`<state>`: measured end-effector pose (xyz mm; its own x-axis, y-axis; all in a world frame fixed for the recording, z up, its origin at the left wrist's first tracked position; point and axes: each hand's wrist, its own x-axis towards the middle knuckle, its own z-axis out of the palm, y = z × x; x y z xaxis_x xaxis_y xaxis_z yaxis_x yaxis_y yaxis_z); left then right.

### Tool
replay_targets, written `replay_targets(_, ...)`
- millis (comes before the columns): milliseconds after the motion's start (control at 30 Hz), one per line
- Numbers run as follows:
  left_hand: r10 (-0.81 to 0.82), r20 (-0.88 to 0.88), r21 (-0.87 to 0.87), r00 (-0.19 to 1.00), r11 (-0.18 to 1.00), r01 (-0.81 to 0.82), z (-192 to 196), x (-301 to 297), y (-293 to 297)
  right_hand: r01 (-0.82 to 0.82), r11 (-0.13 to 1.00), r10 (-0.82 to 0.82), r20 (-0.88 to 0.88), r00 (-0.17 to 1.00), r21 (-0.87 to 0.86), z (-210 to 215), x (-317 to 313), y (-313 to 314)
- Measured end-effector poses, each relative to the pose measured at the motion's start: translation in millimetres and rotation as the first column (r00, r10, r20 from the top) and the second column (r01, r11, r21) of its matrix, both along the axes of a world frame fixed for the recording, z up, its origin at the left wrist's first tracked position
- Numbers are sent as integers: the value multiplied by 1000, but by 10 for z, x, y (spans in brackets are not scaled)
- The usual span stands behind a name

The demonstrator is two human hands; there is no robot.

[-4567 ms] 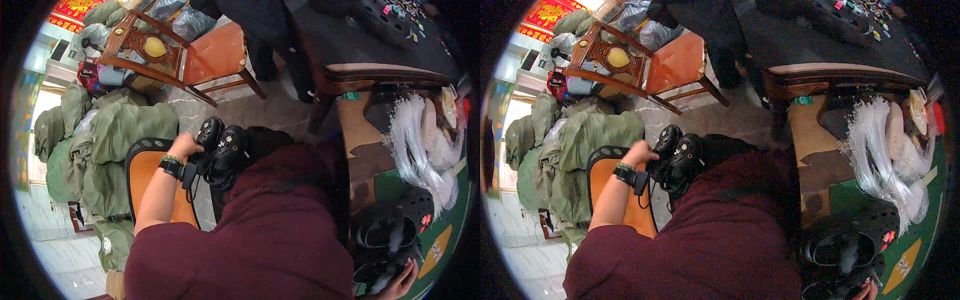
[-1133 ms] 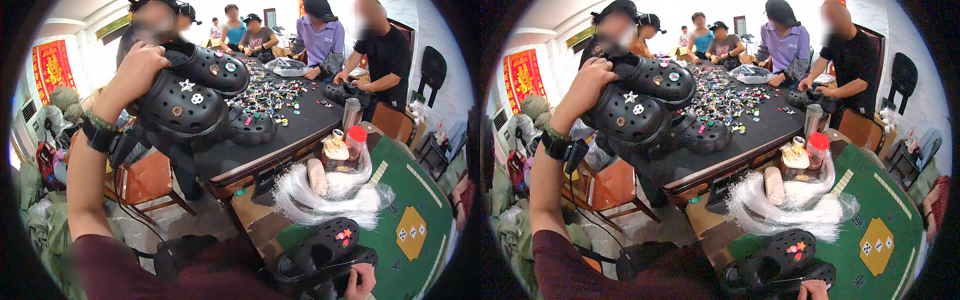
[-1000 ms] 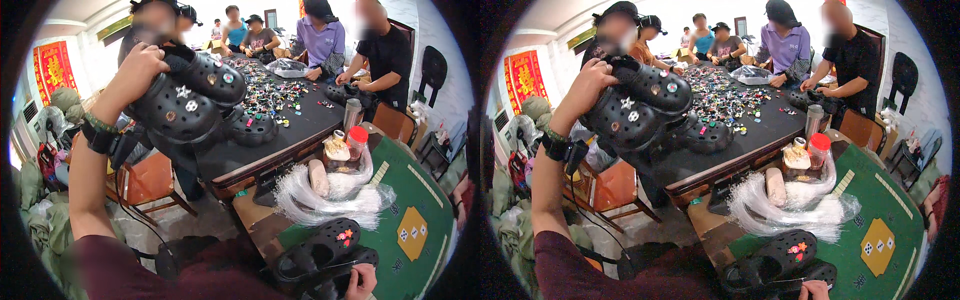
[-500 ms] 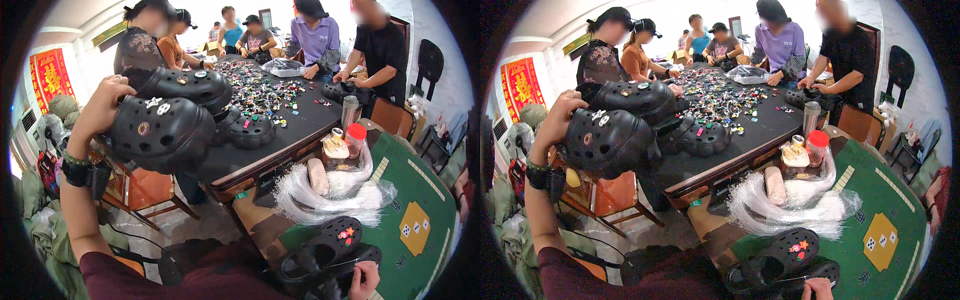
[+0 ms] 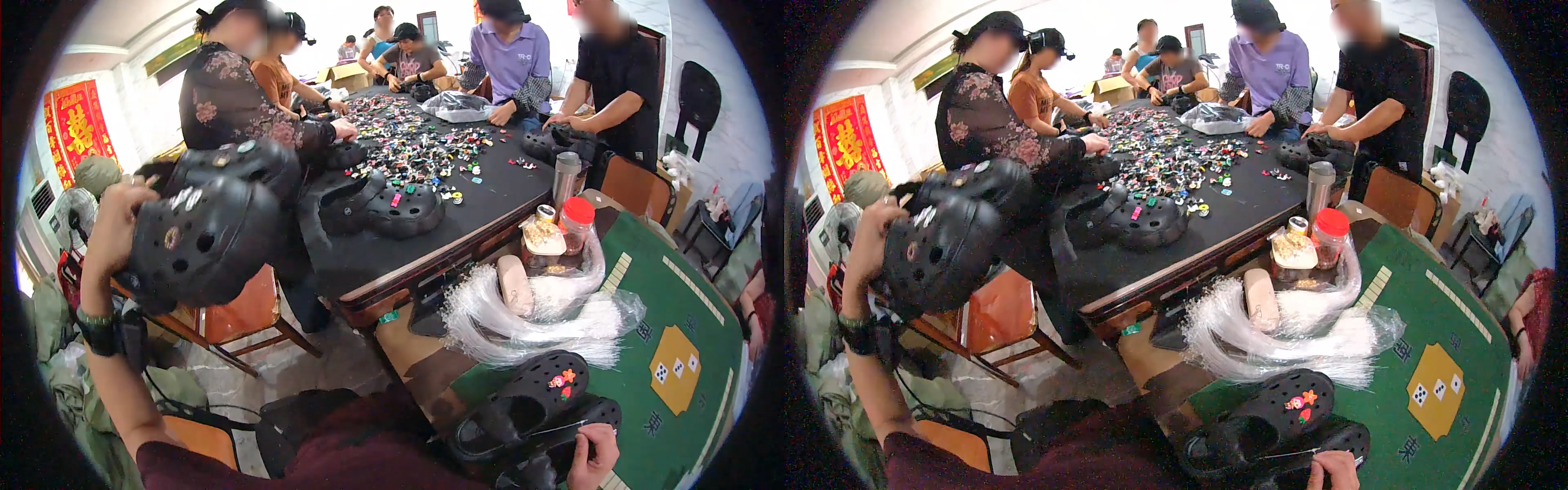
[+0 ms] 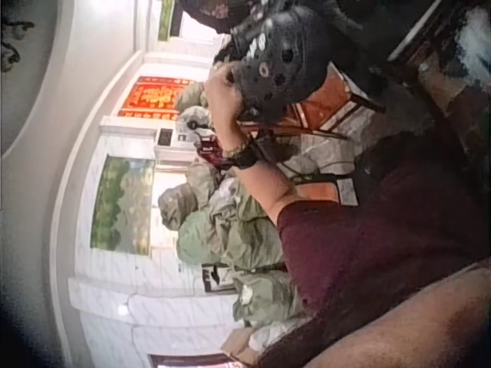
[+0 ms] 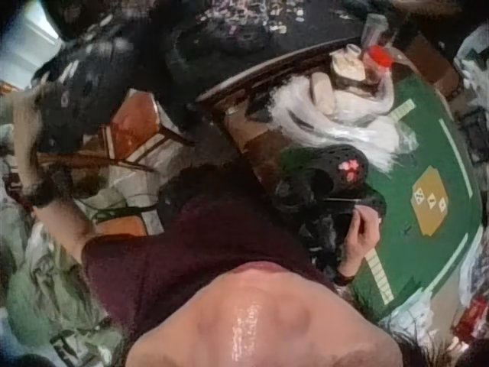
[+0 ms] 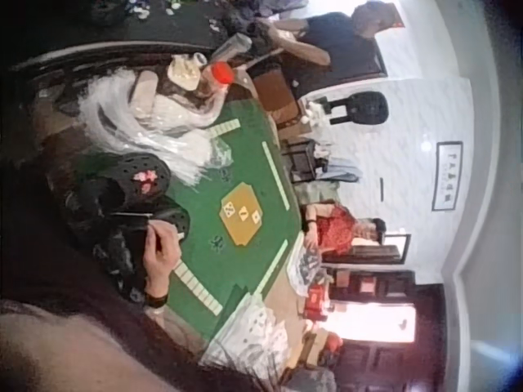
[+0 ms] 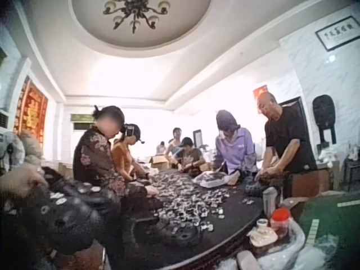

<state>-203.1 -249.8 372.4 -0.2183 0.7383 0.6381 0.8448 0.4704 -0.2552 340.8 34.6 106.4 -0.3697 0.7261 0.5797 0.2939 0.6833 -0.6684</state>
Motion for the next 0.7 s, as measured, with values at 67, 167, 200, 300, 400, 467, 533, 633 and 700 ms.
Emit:
replay_targets(67,-27,-101,43,995,999,31,-99,-57,-207,4,1000,-4,-15,1000,4,-4,-8,-1)
replay_targets(167,-22,78,11,997,1000,21,-162,-88,-405,25,1000,-25,-6,1000,-12,-12,-5,0)
replay_targets(200,68,87,-61,994,996,-62,-178,-83,-434,23,1000,-23,6,1000,9,-16,-1,5)
replay_targets(300,127,70,-73,989,990,-122,-299,-1,-450,-18,999,18,25,1000,34,-33,14,19)
replay_targets(400,157,-1,-120,988,980,-156,-483,133,-435,25,998,-28,52,998,62,-65,8,11)
replay_targets(467,215,58,-157,975,966,-204,-631,203,-427,31,999,-33,64,997,39,-80,-4,-2)
replay_targets(533,235,110,-210,966,955,-208,-784,218,-428,6,999,-10,76,997,48,-80,-8,6)
replay_targets(633,312,140,-234,940,933,-275,-1110,240,-510,19,1000,-20,87,996,15,-81,-2,-23)
replay_targets(700,466,237,-333,852,863,-380,-1335,221,-610,33,999,-34,62,997,6,-86,-3,-29)
